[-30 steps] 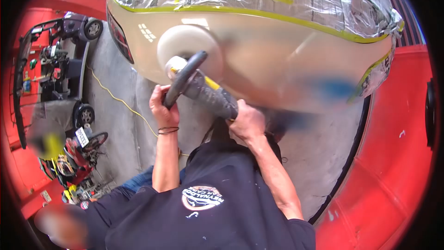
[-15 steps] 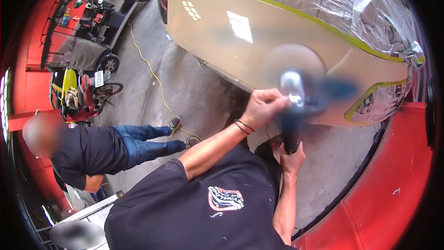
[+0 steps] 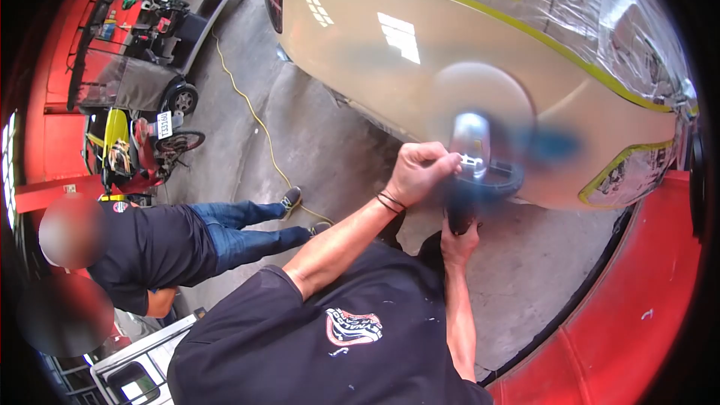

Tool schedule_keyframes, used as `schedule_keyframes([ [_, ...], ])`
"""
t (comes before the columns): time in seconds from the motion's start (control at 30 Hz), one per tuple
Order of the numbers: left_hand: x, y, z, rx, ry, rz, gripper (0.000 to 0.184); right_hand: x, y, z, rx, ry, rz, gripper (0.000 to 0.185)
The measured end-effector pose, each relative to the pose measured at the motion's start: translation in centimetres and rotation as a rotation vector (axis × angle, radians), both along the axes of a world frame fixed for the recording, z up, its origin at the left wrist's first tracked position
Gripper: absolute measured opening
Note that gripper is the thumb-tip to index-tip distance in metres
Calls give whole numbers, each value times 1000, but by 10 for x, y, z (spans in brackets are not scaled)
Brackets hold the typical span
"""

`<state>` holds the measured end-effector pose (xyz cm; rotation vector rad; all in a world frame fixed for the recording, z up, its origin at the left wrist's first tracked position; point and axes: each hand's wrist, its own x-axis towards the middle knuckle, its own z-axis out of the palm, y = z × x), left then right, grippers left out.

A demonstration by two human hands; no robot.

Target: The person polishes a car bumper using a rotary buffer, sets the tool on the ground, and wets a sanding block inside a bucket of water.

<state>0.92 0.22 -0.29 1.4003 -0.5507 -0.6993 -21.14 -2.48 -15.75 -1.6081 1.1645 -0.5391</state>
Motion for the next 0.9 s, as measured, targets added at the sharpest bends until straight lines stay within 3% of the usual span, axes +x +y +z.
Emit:
schedule_keyframes([
  [0.27,65,47,-13,-29,72,79,22,53,22,11,-45,84,50,53],
  [0.33,83,63,-18,-29,118,111,24,64,22,13,-105,216,151,51],
  [0.57,151,98,-24,-99,174,273,31,140,41,39,-164,204,167,47],
  [0.73,213,140,-56,-267,197,415,17,203,46,71,-221,368,330,48],
  [0.9,294,153,-51,-325,195,404,21,266,56,90,-141,427,400,56],
])
